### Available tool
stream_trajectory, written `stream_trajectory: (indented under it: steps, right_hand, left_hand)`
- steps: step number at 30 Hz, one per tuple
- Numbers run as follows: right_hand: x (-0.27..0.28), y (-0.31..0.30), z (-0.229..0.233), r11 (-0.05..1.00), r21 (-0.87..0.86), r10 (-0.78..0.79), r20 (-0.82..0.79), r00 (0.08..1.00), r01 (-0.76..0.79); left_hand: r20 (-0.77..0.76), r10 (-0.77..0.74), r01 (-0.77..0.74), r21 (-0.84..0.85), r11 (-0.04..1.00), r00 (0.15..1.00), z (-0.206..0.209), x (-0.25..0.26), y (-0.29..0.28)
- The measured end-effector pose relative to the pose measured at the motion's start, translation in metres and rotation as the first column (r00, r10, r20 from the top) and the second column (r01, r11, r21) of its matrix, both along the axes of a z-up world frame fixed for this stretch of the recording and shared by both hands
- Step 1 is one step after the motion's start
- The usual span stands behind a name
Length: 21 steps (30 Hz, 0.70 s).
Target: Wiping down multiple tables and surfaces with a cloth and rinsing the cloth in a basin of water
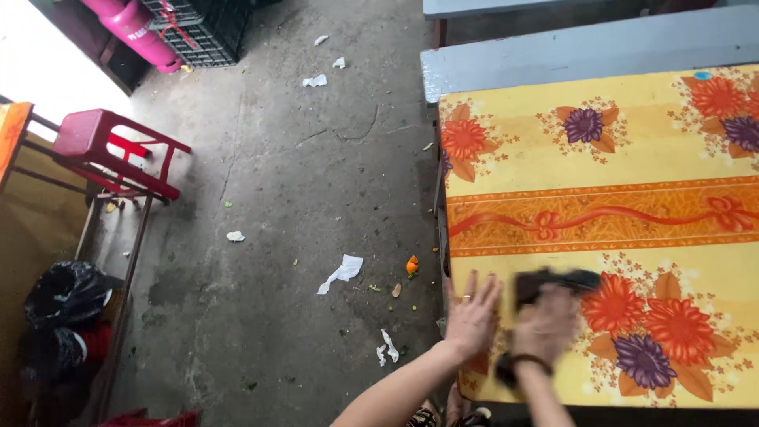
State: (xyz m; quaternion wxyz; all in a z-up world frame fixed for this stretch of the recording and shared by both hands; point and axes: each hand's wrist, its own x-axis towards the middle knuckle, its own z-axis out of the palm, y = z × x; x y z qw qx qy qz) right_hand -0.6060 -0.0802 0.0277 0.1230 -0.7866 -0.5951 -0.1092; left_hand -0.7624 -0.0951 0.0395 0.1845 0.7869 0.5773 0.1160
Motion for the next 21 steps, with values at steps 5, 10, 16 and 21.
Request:
stream_trajectory:
  steps: [5, 10, 16, 21]
  right_hand:
    - [-0.104, -0.011, -0.026, 0.843, 0.149, 0.532, -0.103, 0.84, -0.516]
    - [-0.168, 0.006, -0.026, 0.703, 0.285, 0.708, -0.359, 0.608, -0.651]
    - [-0.277, 0.044, -0.05, 0.77, 0.294, 0.597, -0.645, 0.477, -0.567]
    - [-0.396, 0.081, -0.007, 0.8, 0.261, 0.546, -0.688, 0.477, -0.54]
  left_hand:
    - [0.024, 0.351, -0.349, -0.077, 0.934, 0.936, 0.015, -0.062, -0.024]
    - [0.176, 0.518, -0.494, -0.166, 0.854, 0.837, -0.073, -0.107, -0.032]
    - [0.434, 0.753, -0.567, -0.496, 0.658, 0.494, -0.054, -0.213, -0.002]
    - [0.49, 0.788, -0.61, -0.511, 0.606, 0.372, -0.048, -0.335, 0.041]
